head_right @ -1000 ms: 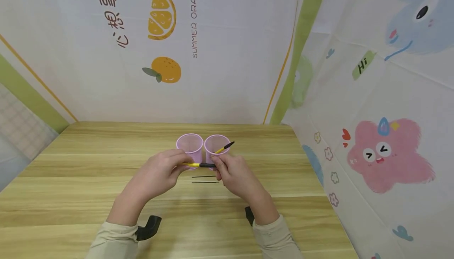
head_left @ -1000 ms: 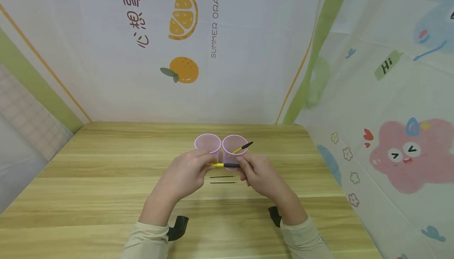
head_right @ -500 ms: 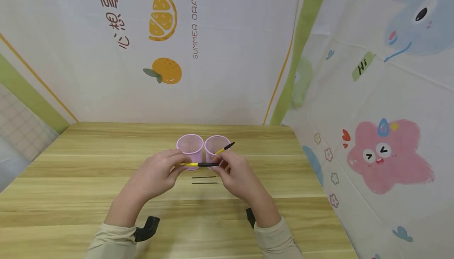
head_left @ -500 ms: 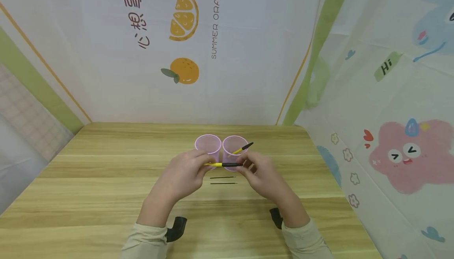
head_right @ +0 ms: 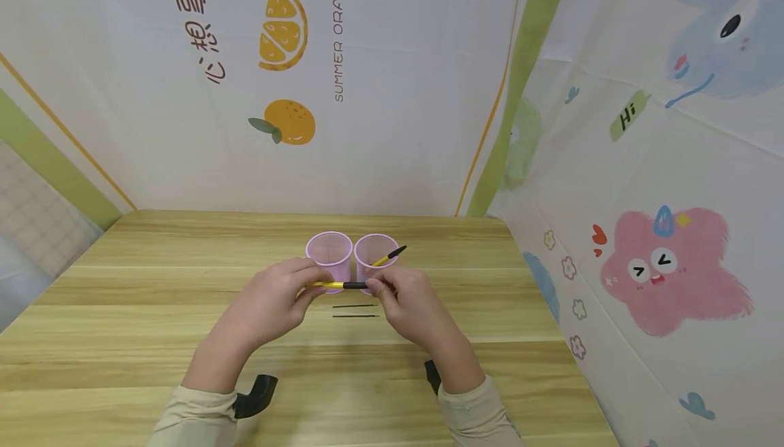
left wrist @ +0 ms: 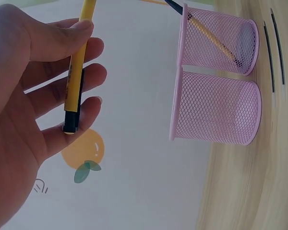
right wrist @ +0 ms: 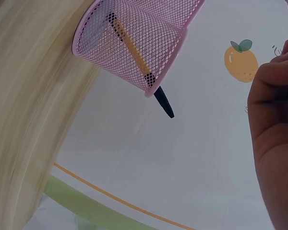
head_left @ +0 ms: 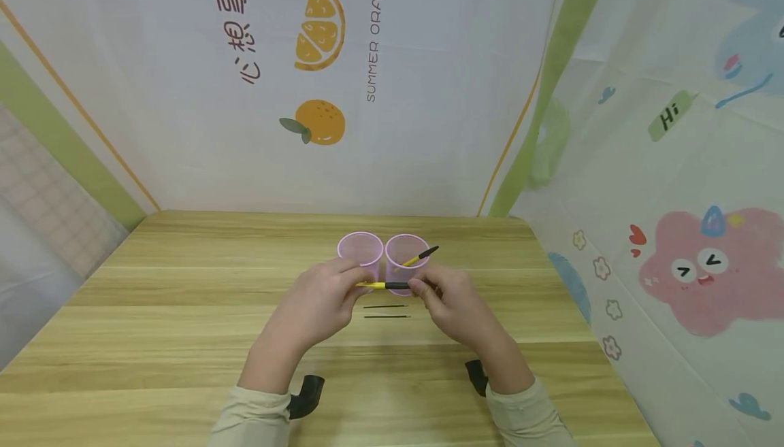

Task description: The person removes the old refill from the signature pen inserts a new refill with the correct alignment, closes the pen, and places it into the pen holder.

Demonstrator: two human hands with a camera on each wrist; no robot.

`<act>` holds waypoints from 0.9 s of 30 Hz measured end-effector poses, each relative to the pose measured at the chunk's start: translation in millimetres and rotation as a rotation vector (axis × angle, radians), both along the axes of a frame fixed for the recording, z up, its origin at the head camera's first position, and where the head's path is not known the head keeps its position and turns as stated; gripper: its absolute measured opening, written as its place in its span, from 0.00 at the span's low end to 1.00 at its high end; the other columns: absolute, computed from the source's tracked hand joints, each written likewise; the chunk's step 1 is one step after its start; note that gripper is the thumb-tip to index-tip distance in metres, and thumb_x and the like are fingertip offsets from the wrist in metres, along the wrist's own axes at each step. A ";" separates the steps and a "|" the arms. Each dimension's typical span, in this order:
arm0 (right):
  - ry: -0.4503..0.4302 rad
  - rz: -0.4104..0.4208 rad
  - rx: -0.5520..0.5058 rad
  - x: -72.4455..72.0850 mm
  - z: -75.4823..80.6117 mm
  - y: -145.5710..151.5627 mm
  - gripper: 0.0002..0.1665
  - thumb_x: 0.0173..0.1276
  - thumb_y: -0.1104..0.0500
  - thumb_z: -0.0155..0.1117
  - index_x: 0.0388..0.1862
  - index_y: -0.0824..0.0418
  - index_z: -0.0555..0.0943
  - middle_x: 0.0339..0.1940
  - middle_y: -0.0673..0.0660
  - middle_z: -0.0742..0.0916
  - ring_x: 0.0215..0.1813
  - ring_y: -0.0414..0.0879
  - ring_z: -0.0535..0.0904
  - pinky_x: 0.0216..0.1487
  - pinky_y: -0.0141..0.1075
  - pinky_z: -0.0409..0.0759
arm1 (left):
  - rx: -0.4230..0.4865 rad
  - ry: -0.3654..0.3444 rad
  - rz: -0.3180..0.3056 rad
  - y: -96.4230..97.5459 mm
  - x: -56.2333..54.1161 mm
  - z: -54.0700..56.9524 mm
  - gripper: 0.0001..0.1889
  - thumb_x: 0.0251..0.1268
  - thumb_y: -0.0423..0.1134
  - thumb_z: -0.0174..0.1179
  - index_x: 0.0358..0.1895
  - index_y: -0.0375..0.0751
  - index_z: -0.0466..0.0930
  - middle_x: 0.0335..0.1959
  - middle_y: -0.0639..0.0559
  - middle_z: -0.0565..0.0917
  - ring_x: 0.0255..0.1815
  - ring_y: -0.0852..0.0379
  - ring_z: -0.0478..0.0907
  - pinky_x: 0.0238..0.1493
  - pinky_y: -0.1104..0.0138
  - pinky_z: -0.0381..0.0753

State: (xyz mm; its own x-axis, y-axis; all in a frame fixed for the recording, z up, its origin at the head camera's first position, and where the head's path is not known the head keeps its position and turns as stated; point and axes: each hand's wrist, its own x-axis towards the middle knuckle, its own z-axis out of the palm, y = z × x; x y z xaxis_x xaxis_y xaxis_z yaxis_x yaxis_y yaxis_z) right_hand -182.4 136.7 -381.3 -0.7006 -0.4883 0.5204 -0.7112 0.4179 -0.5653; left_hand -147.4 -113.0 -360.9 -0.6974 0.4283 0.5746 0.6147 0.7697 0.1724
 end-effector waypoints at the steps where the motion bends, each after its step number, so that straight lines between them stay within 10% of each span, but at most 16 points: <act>1: -0.003 0.000 0.001 -0.1 -0.4 -0.2 0.09 0.77 0.65 0.66 0.34 0.61 0.84 0.26 0.50 0.84 0.25 0.30 0.68 0.24 0.27 0.74 | -0.001 0.003 0.001 0.1 0.0 -0.2 0.09 0.61 0.32 0.77 0.43 0.45 0.90 0.38 0.56 0.90 0.38 0.57 0.87 0.42 0.63 0.88; 11: -0.067 -0.003 0.017 -0.1 -2.5 -0.9 0.18 0.84 0.61 0.58 0.29 0.59 0.84 0.22 0.52 0.85 0.23 0.29 0.70 0.22 0.28 0.73 | 0.013 0.009 -0.003 -0.8 1.2 -0.3 0.10 0.60 0.31 0.77 0.43 0.45 0.91 0.38 0.56 0.90 0.37 0.58 0.85 0.41 0.63 0.88; 18: -0.117 0.003 0.020 4.2 1.7 0.3 0.11 0.74 0.60 0.72 0.52 0.60 0.85 0.37 0.52 0.90 0.32 0.35 0.83 0.34 0.30 0.85 | 0.020 -0.002 0.003 -2.9 1.0 -0.9 0.09 0.61 0.32 0.76 0.43 0.46 0.91 0.38 0.56 0.90 0.39 0.56 0.86 0.42 0.62 0.88; 27: -0.016 0.020 -0.009 3.2 3.1 0.2 0.09 0.67 0.68 0.76 0.41 0.59 0.84 0.33 0.51 0.88 0.34 0.39 0.84 0.33 0.32 0.85 | 0.026 0.007 -0.003 -4.9 0.3 -0.3 0.08 0.62 0.34 0.76 0.43 0.45 0.91 0.39 0.55 0.90 0.40 0.55 0.87 0.43 0.61 0.89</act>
State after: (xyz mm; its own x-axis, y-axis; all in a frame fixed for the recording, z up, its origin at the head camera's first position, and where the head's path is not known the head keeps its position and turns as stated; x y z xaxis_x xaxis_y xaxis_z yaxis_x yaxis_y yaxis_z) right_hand -179.2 136.8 -378.2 -0.6993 -0.4974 0.5135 -0.7099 0.3985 -0.5807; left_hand -147.1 -117.9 -361.2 -0.6924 0.4149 0.5903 0.6179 0.7634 0.1882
